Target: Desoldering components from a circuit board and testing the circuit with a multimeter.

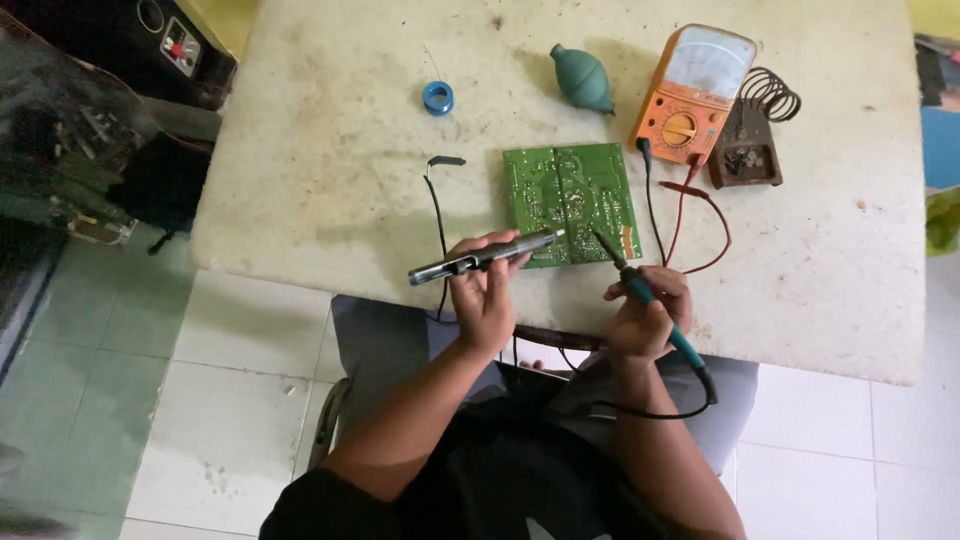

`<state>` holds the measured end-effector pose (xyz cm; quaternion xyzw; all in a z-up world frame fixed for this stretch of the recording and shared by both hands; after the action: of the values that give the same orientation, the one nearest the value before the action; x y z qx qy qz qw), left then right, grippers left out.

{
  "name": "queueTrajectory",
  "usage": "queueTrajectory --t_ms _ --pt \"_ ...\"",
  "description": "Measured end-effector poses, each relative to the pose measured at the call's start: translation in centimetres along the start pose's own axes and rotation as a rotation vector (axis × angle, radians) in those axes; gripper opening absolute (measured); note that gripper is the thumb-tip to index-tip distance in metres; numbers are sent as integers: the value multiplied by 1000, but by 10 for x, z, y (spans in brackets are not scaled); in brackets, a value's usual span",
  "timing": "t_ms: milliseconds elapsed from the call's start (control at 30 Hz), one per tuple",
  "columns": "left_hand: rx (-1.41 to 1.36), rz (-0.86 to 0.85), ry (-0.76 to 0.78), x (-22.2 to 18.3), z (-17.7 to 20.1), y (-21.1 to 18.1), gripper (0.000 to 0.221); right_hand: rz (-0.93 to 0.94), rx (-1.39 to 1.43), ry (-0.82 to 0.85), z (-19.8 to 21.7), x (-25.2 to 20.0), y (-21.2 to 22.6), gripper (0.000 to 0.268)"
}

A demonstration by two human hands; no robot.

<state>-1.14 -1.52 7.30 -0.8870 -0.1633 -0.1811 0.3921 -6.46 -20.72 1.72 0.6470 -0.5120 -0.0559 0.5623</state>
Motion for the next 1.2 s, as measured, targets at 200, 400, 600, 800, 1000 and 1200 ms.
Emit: queueTrajectory --t_ms 200,400,600,800,1000,1200 --pt "14 -35 36 25 3 40 21 20 -92 82 -3 11 3 15" --pt "62 -123 54 33 15 65 26 77 -141 161 -21 17 -4 9" --pt "-33 -23 0 34 18 63 24 23 -128 140 -17 13 -5 10" --pt "-57 94 -16 36 20 63 24 7 -176 195 -20 14 -2 10" --pt "-75 164 -46 37 20 60 26 -3 -160 219 -22 14 1 9" --pt "-79 188 -61 37 20 60 27 10 -157 269 -21 15 2 11"
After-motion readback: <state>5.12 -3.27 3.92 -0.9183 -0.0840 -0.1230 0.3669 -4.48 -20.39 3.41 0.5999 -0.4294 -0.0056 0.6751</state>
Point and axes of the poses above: each hand's wrist, its own x-axis towards the middle knuckle, its own z-axis out of the back of the hand, y = z × x, the point moved 1 cm from there along x, towards the middle knuckle, and after that the axes turned 11 degrees about -x, right-handed, at the moved point
